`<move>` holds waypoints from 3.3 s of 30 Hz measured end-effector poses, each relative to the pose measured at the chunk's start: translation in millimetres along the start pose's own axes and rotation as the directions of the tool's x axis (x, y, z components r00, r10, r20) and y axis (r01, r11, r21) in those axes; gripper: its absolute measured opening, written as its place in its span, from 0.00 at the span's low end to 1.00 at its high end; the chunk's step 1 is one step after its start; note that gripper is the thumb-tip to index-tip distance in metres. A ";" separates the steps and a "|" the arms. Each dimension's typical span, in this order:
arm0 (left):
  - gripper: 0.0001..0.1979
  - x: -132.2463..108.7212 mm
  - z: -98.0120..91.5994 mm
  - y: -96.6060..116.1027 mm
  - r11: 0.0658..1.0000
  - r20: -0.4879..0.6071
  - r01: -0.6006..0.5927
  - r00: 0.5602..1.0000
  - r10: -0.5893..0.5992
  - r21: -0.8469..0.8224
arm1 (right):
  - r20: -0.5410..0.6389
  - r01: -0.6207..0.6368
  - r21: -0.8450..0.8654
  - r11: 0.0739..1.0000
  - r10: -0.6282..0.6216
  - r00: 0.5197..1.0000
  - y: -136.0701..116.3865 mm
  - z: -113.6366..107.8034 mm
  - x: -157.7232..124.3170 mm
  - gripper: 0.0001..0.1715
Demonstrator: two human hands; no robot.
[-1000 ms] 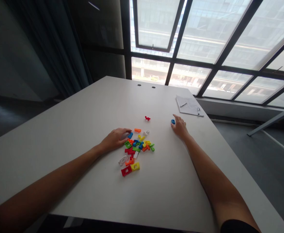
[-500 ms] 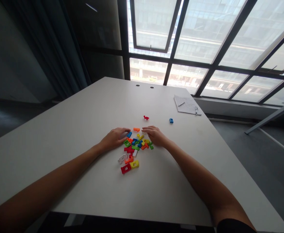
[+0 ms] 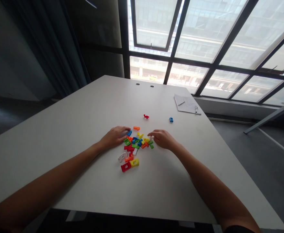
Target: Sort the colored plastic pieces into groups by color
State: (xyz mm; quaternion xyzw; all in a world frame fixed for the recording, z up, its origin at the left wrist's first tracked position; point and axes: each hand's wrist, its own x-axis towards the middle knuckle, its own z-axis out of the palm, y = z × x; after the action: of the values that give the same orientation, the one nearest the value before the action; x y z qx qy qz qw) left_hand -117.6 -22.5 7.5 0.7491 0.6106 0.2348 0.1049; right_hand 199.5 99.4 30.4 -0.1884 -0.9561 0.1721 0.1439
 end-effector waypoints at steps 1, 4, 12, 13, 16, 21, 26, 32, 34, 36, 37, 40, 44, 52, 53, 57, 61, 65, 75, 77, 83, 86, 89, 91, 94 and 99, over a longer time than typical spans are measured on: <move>0.21 0.0 0.1 -0.1 1.000 0.000 0.002 1.000 -0.002 0.001 | 0.018 -0.012 0.001 1.000 0.012 1.000 -1.9 -3.0 -0.7 0.24; 0.21 -0.3 -0.2 0.3 1.000 0.003 0.005 1.000 -0.005 -0.003 | 0.022 -0.027 -0.003 1.000 0.027 0.999 -6.2 -9.5 -0.7 0.18; 0.21 -0.7 -0.4 -0.3 1.000 -0.007 0.010 1.000 -0.010 -0.010 | 0.012 0.160 0.001 0.987 -0.160 0.987 -13.1 -4.9 3.3 0.16; 0.21 -0.6 -0.4 -0.3 1.000 -0.007 0.009 1.000 -0.009 -0.010 | 0.008 0.164 0.019 0.986 -0.164 0.986 -12.9 -3.2 3.9 0.15; 0.21 -0.4 -0.6 0.1 1.000 -0.004 0.009 1.000 -0.009 -0.011 | -0.038 0.114 0.110 0.987 -0.110 0.993 -10.7 0.5 5.4 0.14; 0.21 -0.3 -0.5 0.3 1.000 -0.006 0.002 1.000 -0.002 -0.010 | -0.073 -0.103 0.312 0.944 0.133 0.988 -6.1 1.5 7.3 0.19; 0.21 0.0 0.3 -0.8 1.000 -0.005 -0.003 1.000 0.003 -0.004 | -0.094 -0.177 0.397 0.900 0.232 0.968 2.6 7.0 9.9 0.21; 0.21 0.6 2.3 -2.9 1.000 -0.011 -0.004 1.000 0.004 -0.006 | -0.236 -0.239 0.406 0.882 0.354 0.905 43.3 9.7 27.1 0.17; 0.21 0.5 2.7 -3.5 1.000 -0.011 -0.003 1.000 0.002 -0.007 | -0.321 -0.285 0.343 0.895 0.397 0.860 60.6 5.8 36.3 0.12; 0.21 0.3 2.7 -3.8 1.000 -0.010 -0.001 1.000 0.001 -0.008 | -0.390 -0.353 0.233 0.906 0.420 0.819 75.7 1.5 45.0 0.09; 0.21 0.1 2.5 -3.8 1.000 -0.010 0.000 1.000 0.000 -0.008 | -0.412 -0.388 0.167 0.907 0.421 0.808 81.9 -0.2 48.7 0.08; 0.21 -0.4 1.6 -3.1 1.000 -0.007 -0.001 1.000 0.001 -0.001 | -0.434 -0.458 -0.014 0.889 0.407 0.804 94.4 -0.7 55.0 0.08; 0.21 -0.8 0.5 -1.0 1.000 -0.002 -0.002 1.000 0.002 0.012 | -0.442 -0.488 -0.120 0.865 0.393 0.806 100.9 7.7 52.9 0.09; 0.21 -0.9 0.4 0.0 1.000 -0.002 0.005 1.000 -0.005 -0.002 | -0.520 -0.409 -0.051 0.911 0.325 0.790 88.2 5.9 48.1 0.13; 0.21 -1.0 0.4 -0.2 1.000 -0.002 0.007 1.000 -0.007 -0.002 | -0.530 -0.376 -0.028 0.926 0.305 0.791 81.2 2.7 48.7 0.13; 0.21 -0.8 0.6 -0.8 1.000 -0.002 0.005 1.000 -0.005 -0.003 | -0.480 -0.160 0.064 0.985 0.171 0.861 41.1 -7.8 48.6 0.13; 0.20 -0.6 1.3 -1.8 1.000 -0.008 -0.003 1.000 0.003 -0.007 | -0.202 0.044 0.126 0.991 -0.018 0.979 3.3 -6.6 45.1 0.13; 0.20 -0.8 1.3 -2.3 1.000 -0.007 -0.008 1.000 0.008 0.001 | -0.035 0.135 0.118 0.984 -0.132 0.991 -9.4 1.4 44.8 0.14; 0.20 -0.7 0.8 -2.6 1.000 0.002 0.006 1.000 -0.006 -0.001 | -0.025 0.096 0.164 0.982 -0.093 0.995 4.3 14.4 52.1 0.16; 0.20 -0.7 1.1 -2.8 1.000 0.002 0.007 1.000 -0.007 0.001 | -0.071 0.056 0.154 0.986 -0.046 0.996 13.9 12.1 50.8 0.14; 0.20 -0.4 1.7 -3.4 1.000 0.002 0.004 1.000 -0.004 -0.002 | -0.354 -0.167 -0.021 0.986 0.149 0.924 68.4 8.6 36.3 0.10; 0.20 -0.3 2.4 -4.2 1.000 0.002 0.004 1.000 -0.004 -0.009 | -0.404 -0.234 -0.049 0.971 0.195 0.894 88.5 10.7 29.9 0.10; 0.21 -0.3 2.8 -4.8 1.000 -0.001 0.010 1.000 -0.010 -0.008 | -0.417 -0.271 -0.070 0.960 0.219 0.882 95.5 12.6 28.7 0.11; 0.21 -0.4 2.9 -4.9 1.000 -0.001 0.011 1.000 -0.011 -0.006 | -0.426 -0.297 -0.083 0.951 0.236 0.874 95.9 13.4 30.2 0.12; 0.21 -0.5 2.7 -4.7 1.000 0.003 0.007 1.000 -0.007 -0.003 | -0.446 -0.332 -0.082 0.940 0.264 0.856 94.6 14.1 33.0 0.13; 0.21 -0.6 2.7 -5.2 1.000 0.004 0.004 1.000 -0.004 -0.003 | -0.472 -0.343 -0.071 0.937 0.272 0.839 84.6 11.0 35.0 0.13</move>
State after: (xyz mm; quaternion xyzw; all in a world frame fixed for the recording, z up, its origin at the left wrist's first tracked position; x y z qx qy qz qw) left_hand -120.9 -21.5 2.7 0.7482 0.6114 0.2340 0.1075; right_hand 191.0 184.2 -4.6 -0.3851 -0.8630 0.0704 0.3193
